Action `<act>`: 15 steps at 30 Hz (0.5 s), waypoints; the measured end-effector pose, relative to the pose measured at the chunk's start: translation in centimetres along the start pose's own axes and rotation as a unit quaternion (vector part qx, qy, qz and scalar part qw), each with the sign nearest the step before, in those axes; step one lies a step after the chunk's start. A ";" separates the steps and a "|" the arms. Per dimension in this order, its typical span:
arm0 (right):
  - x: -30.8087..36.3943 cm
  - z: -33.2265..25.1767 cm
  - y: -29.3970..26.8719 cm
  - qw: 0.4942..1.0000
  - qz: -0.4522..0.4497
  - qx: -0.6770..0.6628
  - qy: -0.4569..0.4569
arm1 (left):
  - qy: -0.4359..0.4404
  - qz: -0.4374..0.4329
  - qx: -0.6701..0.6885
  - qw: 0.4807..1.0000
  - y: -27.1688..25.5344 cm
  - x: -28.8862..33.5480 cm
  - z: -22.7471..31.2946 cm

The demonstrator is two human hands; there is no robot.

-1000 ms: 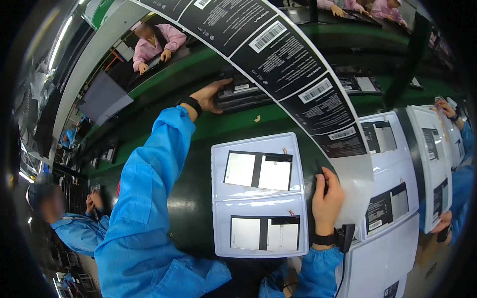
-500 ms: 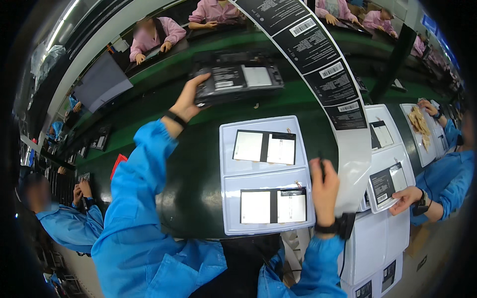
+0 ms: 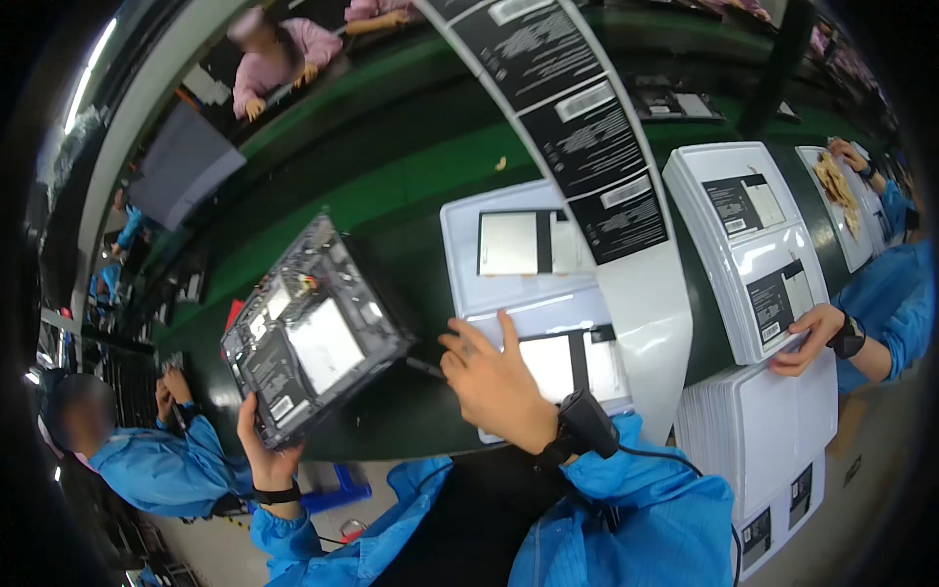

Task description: Apply labels to batteries and install components into a device chassis on an assembly line.

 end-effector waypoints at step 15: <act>5.1 6.6 -5.7 0.992 -0.078 0.062 0.077 | -0.133 -0.062 -0.028 0.989 -2.4 -2.2 -2.8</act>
Point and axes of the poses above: each hand's wrist, its own x-axis away from the middle knuckle, its own y-axis out of the palm, z = x × y, the point moved 4 cm from there along -x, towards the middle knuckle, and after that the axes turned 5 degrees about -y, right-handed, at the moved point
